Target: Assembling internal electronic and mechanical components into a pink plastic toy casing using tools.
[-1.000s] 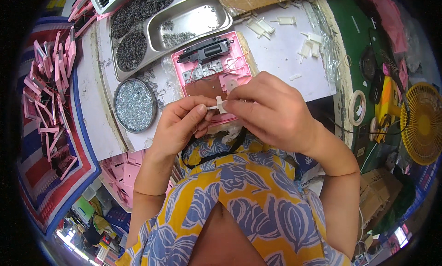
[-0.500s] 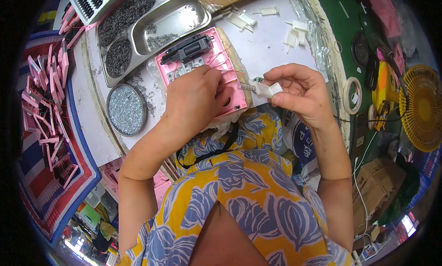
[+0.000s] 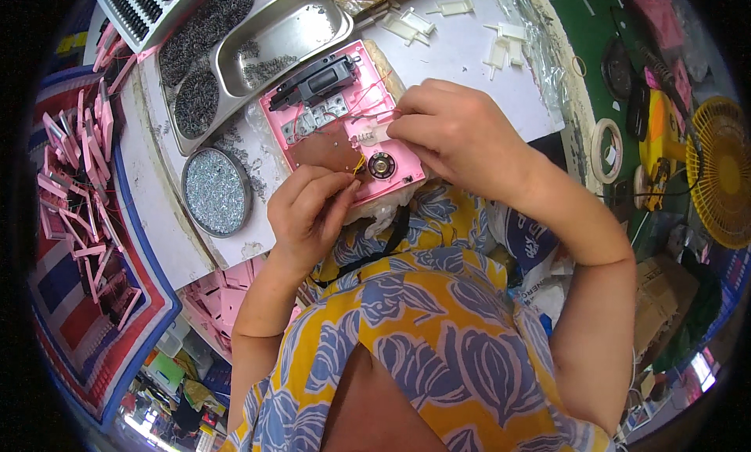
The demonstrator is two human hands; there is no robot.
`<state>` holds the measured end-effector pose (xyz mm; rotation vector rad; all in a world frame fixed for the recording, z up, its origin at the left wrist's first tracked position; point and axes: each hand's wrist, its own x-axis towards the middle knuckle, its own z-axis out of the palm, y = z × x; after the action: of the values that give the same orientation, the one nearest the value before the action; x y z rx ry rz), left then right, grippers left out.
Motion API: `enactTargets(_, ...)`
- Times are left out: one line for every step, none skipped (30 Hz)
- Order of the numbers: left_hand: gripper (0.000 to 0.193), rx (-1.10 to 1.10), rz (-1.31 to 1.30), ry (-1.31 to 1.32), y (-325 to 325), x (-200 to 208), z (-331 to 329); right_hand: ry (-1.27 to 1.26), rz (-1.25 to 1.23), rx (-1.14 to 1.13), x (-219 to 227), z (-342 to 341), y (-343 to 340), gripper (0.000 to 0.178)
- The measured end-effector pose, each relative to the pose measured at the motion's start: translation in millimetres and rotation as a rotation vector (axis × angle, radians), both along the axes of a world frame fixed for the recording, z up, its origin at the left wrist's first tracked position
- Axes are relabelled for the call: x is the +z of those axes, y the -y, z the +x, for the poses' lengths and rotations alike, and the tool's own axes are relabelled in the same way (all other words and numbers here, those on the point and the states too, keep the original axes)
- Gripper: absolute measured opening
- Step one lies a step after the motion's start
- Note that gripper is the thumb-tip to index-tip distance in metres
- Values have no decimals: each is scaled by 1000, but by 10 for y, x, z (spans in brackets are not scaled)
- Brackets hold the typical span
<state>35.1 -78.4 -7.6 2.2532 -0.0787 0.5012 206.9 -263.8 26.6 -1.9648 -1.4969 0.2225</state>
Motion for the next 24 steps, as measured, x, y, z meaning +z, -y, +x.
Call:
enactTargets(22, -4, -7, 10, -2, -11, 8, 62, -33, 45, 30, 21, -32, 20)
enactTargets(22, 0, -12, 20, 2, -26, 7, 124, -63, 97, 49, 54, -62, 21)
enactTargets(22, 11, -4, 18, 8, -38, 6, 142, -87, 151, 73, 97, -86, 22)
enactTargets(22, 22, 4, 15, 16, -49, 4, 159, -112, 204, 95, 145, -109, 23)
enactTargets(22, 27, 13, 13, 20, -54, 12, 178, -136, 251, 101, 186, -121, 23)
enactTargets(23, 33, 22, 22, 26, -64, 23, 160, -80, 262, 60, 235, -138, 23)
enactTargets(23, 40, 32, 30, 32, -77, 35, 142, -23, 274, -9, 287, -157, 23)
enactTargets(23, 45, 41, 40, 33, -88, 46, 125, 33, 284, -68, 322, -165, 22)
enactTargets(23, 41, 42, 40, 33, -94, 49, 61, 42, 277, -105, 336, -146, 21)
enactTargets(23, 37, 43, 40, 33, -98, 52, 30, 70, 280, -141, 346, -130, 23)
enactTargets(23, 38, 46, 37, 31, -103, 47, -3, 100, 287, -192, 353, -127, 25)
enactTargets(23, 35, 45, 28, 33, -94, 55, -37, 131, 294, -229, 352, -129, 27)
enactTargets(22, 33, 44, 20, 36, -76, 72, -31, 126, 301, -251, 332, -149, 26)
enactTargets(21, 26, 39, 13, 38, -68, 91, -23, 117, 305, -262, 300, -177, 24)
enactTargets(21, 12, 61, -1, 36, -64, 101, -15, 109, 307, -259, 268, -203, 23)
enactTargets(21, -4, 84, -15, 31, -60, 109, 8, 68, 276, -242, 230, -215, 22)
enactTargets(21, -21, 106, -27, 30, -49, 115, 32, 25, 245, -207, 186, -220, 22)
enactTargets(21, -32, 127, -55, 28, -42, 115, 57, -17, 211, -173, 147, -228, 21)
enactTargets(22, -46, 148, -82, 23, -38, 107, 63, -65, 199, -137, 119, -247, 19)
enactTargets(23, -57, 170, -98, 15, -29, 128, 70, -43, 199, -101, 134, -243, 19)
enactTargets(23, -67, 172, -116, 7, -10, 131, 78, -22, 197, -71, 146, -228, 20)
enactTargets(24, -80, 174, -133, -2, 18, 113, 85, -2, 191, -28, 156, -201, 20)
enactTargets(25, -84, 172, -155, -7, 27, 91, 60, 34, 149, 15, 169, -130, 20)
enactTargets(28, -93, 137, -143, -17, 45, 91, 34, 69, 103, 74, 170, -9, 21)
